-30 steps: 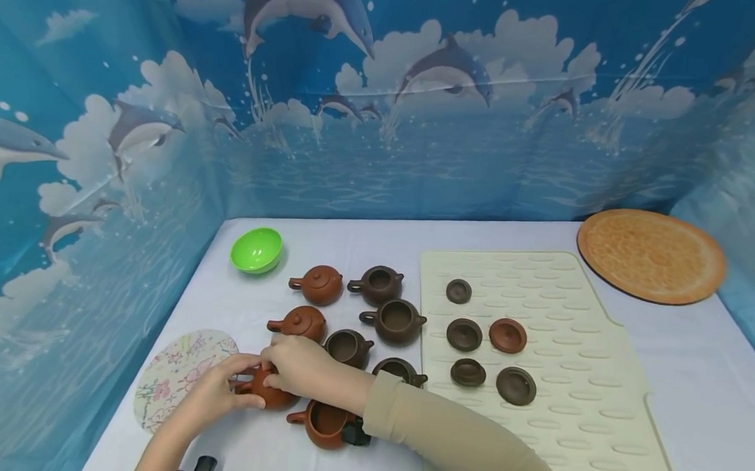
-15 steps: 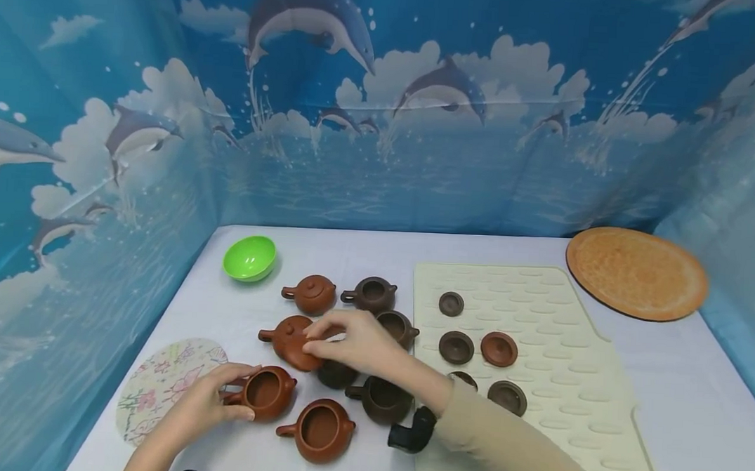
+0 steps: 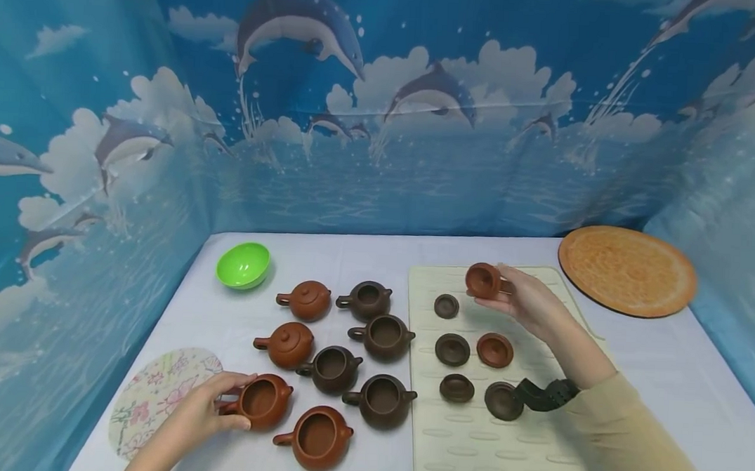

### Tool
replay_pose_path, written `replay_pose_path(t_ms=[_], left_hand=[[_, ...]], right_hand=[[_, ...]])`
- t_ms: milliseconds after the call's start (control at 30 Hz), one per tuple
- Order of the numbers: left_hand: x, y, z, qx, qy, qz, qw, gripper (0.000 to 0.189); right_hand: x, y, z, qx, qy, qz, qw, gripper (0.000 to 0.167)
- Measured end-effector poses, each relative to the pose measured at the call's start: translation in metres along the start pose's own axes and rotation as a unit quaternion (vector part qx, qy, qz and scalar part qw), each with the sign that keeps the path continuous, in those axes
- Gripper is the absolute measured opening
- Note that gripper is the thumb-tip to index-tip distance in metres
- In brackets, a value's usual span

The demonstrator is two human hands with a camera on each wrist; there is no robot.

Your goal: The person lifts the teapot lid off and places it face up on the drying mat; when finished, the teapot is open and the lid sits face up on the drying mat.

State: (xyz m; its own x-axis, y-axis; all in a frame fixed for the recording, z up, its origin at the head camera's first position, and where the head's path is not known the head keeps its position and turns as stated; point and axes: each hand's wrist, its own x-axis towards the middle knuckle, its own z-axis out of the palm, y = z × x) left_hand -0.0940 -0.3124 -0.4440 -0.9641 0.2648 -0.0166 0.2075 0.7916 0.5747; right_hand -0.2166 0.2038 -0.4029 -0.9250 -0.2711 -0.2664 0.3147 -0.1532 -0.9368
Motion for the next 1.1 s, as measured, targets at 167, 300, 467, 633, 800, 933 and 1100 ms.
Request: replay_pose_path(t_ms=[167,300,467,633,800,933,1100], left_hand=[[-0.001,-0.001,-0.001,-0.004,-0.012,-0.005,0.9999,0.06],[-0.003,-0.001,-0.002,-0.007,-0.023,-0.023,0.9994,0.062],[-0.003,0.0,-0.002,-0.007,-0.021,-0.032,0.9992,0.062],[0.005,0.001,-0.003,-0.007,-0.018,-0.023,0.9995,0.061],[0.013,0.001,-0.003,-0.015,-0.024,-0.027,0.9992,0.061],[0.014,0.002,-0.004,-0.021,-0.032,-0.044,0.9983,0.063],[0.012,0.007,-0.013,-0.049,-0.04,-0.087,0.9943,0.066]], right_hand=[[0.012,0.018,-0.028,-0.113,0.036,0.036,0.9923,0.068],[0.023,0.032,-0.034,-0.231,0.05,0.08,0.9684,0.067],[0.029,0.034,-0.036,-0.361,0.092,0.068,0.9254,0.068],[0.027,0.034,-0.042,-0.415,0.097,0.056,0.9028,0.071],[0.025,0.037,-0.043,-0.441,0.086,0.05,0.8917,0.073],[0.025,0.038,-0.038,-0.466,0.087,0.028,0.8801,0.066],[0.029,0.038,-0.029,-0.478,0.079,0.028,0.8745,0.061]])
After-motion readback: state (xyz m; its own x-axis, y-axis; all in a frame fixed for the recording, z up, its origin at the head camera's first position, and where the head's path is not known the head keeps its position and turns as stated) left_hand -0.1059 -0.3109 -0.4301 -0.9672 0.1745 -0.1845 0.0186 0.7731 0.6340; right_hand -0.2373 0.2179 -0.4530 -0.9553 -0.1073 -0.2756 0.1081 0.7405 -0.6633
